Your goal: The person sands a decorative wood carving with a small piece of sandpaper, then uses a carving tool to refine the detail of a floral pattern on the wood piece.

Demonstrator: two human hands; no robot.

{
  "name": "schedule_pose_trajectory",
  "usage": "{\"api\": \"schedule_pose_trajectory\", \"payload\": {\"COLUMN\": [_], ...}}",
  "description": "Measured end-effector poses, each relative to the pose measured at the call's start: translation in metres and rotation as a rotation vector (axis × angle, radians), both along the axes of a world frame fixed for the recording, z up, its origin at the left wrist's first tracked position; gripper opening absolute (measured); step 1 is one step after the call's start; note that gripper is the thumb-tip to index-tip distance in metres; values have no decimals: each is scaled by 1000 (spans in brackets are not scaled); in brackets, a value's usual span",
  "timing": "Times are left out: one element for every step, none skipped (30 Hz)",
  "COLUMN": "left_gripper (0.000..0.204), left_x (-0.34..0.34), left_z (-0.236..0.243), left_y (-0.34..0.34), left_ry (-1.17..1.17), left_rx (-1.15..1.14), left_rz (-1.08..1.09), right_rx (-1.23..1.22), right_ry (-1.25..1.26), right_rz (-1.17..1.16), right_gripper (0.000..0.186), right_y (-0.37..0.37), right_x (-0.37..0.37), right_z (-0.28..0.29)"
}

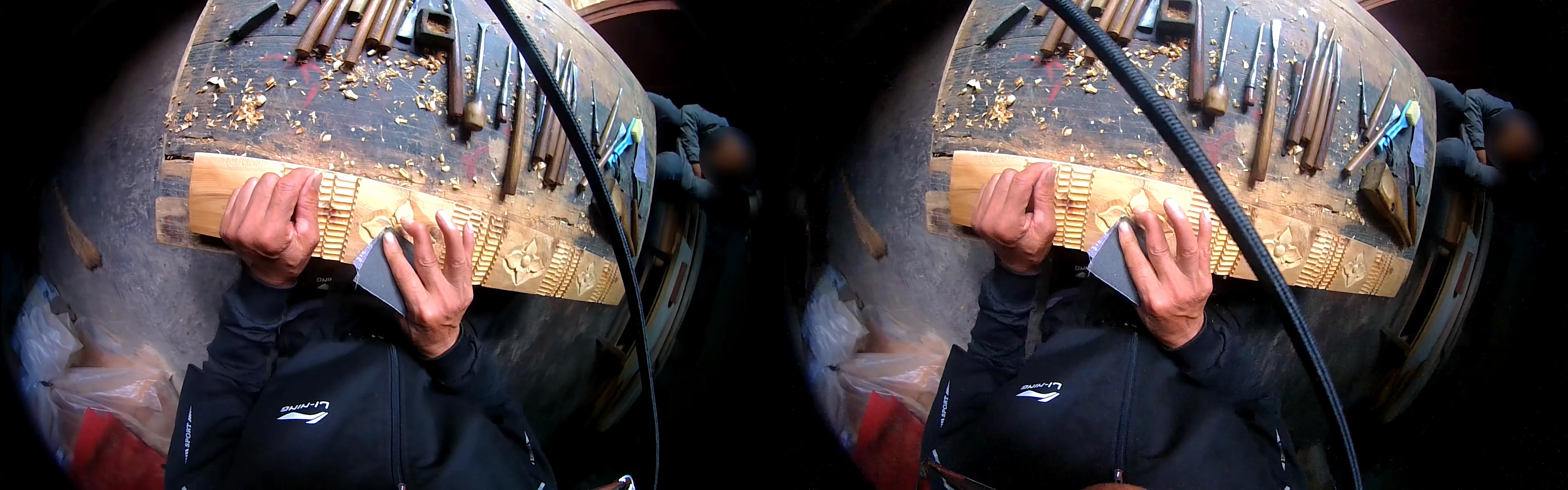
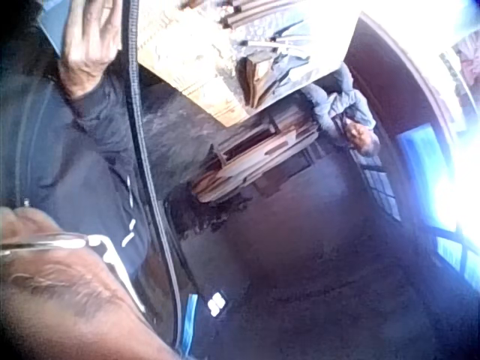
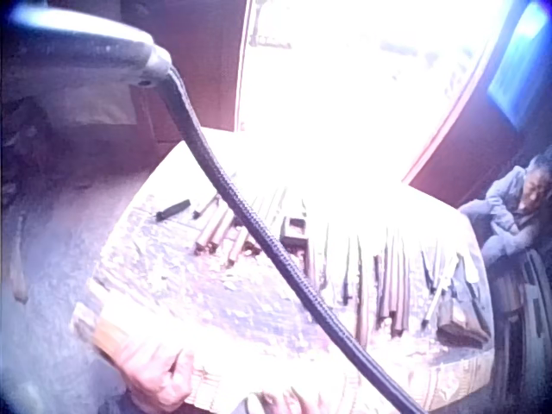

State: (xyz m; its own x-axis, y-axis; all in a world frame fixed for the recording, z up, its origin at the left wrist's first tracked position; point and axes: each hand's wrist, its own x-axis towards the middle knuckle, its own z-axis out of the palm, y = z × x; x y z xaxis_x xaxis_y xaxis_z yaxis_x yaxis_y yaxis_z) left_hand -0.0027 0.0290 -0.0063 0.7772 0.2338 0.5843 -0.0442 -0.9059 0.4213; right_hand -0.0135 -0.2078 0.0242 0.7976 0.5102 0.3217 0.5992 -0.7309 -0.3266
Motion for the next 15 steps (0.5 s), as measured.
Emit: {"api": "schedule_pose_trajectory", "payload": {"left_gripper": [9,9,9,9,9,8,7,6,6,6,7,7,8,9,9], "left_x": [1,1,1,1,1,-1,-1,1,1,1,0,1,1,1,1], "left_z": [0,-1,-1,-1,-2,0,1,2,2,2,1,1,-1,-2,-1], "left_y": [-1,-2,-2,-1,-1,0,-1,-2,-3,-2,-3,-2,-1,0,-1], "left_ry": [3,6,8,10,12,16,12,8,9,15,21,14,7,0,0], "left_rx": [-8,-16,-11,-6,-2,-1,-5,-10,-10,-13,-16,-9,-2,4,8], "left_rz": [5,10,11,12,13,5,-3,-12,-3,1,5,3,2,0,3], "right_rx": [2,3,7,-16,-14,-3,2,10,5,-2,-8,-6,1,8,17], "right_ry": [9,17,25,-25,14,49,76,0,13,32,50,-14,23,59,89], "right_rz": [13,26,37,64,53,52,49,35,53,66,79,107,109,111,122], "right_gripper": [38,38,38,41,41,42,42,44,45,46,47,48,48,48,48], "right_y": [2,6,10,8,4,-1,-6,-9,-7,-3,0,1,-2,-8,-15], "right_x": [3,12,19,20,16,11,9,6,9,15,20,25,23,19,16], "right_z": [1,2,4,-5,-3,-1,2,-8,-6,-2,-2,-11,-11,-8,-6]}}
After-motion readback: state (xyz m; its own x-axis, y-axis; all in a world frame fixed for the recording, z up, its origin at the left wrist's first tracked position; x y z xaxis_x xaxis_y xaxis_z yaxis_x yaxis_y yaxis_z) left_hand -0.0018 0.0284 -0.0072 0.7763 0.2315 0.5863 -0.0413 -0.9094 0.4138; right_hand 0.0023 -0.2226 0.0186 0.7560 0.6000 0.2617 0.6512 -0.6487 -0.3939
